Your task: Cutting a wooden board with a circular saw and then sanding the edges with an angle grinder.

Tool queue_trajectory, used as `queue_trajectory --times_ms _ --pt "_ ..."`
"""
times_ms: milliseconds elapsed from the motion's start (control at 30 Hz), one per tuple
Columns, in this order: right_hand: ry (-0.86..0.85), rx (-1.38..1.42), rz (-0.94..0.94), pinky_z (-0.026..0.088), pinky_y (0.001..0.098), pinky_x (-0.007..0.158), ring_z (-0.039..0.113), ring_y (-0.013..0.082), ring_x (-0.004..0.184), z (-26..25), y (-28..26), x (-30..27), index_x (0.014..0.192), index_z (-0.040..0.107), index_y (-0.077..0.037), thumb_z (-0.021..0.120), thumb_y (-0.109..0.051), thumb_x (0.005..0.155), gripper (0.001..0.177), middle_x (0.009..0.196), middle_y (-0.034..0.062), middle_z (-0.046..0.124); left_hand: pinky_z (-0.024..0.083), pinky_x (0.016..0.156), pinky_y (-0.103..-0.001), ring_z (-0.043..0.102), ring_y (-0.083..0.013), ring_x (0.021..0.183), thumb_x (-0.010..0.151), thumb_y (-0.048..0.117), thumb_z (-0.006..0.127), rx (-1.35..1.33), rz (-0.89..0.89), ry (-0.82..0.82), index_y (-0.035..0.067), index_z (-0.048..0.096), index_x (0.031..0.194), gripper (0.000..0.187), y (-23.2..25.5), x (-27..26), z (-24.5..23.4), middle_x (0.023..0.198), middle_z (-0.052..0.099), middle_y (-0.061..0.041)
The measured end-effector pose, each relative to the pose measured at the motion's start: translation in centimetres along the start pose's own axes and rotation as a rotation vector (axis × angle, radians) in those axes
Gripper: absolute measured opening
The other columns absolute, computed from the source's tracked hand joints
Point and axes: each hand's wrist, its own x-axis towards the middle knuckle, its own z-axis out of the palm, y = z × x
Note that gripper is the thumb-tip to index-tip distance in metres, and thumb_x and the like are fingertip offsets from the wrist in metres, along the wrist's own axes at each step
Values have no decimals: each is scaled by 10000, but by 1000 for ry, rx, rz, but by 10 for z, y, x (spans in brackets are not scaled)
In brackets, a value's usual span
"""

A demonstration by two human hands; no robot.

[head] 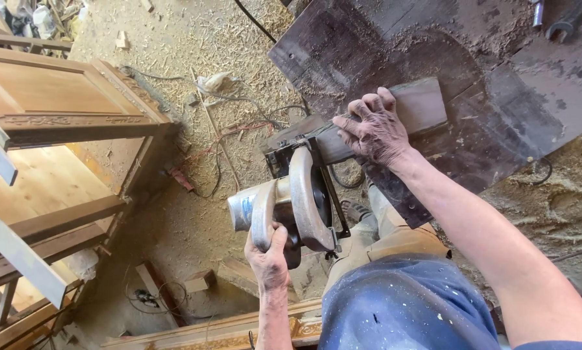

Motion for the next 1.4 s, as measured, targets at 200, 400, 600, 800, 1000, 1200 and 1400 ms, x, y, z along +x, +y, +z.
queue_trajectory --times_ms 200,400,600,800,1000,1200,1400 --pt "5 -8 -7 305 507 1108 466 271 1092 -2 -1 3 1114 766 -323 716 -395 942 193 1134 1 535 522 559 -260 600 -125 620 826 60 763 -32 -7 -3 37 728 927 109 4 4 4 781 697 -42" --pt "1 -9 -1 297 498 1116 470 267 1098 0 0 4 1102 756 -324 712 -402 949 177 1120 -7 535 529 620 -258 612 -122 665 808 50 774 -47 -11 6 50 731 924 123 4 14 8 806 707 -35" --pt "-4 2 4 312 505 1110 486 279 1088 2 1 4 1125 751 -310 717 -396 934 213 1115 -2 549 542 506 -268 606 -145 536 788 44 780 -80 -40 5 10 728 922 147 12 23 11 721 690 -70" --pt "-30 -24 -3 310 509 1104 474 279 1087 2 2 4 1131 734 -319 683 -420 944 219 1137 0 538 538 496 -272 600 -153 512 789 43 765 -75 -17 -39 12 721 925 146 23 31 15 687 676 -71" --pt "-47 -34 67 312 521 1149 517 234 1094 8 0 2 1058 717 -322 741 -428 858 228 1025 -6 550 532 523 -288 594 -131 428 750 -54 765 -69 112 28 20 726 880 155 45 38 34 484 586 -95" --pt "-62 -23 74 317 523 1150 516 240 1098 9 2 1 1073 713 -315 732 -433 871 235 1034 0 549 535 554 -302 589 -161 447 751 -83 753 -124 120 38 -11 711 887 159 67 51 55 471 573 -135" --pt "-55 39 72 298 521 1142 484 256 1112 1 2 7 1104 719 -295 719 -406 906 227 1077 7 518 593 728 -446 655 -269 822 725 -22 699 -107 -109 122 -31 673 1092 368 136 30 54 891 671 -186"
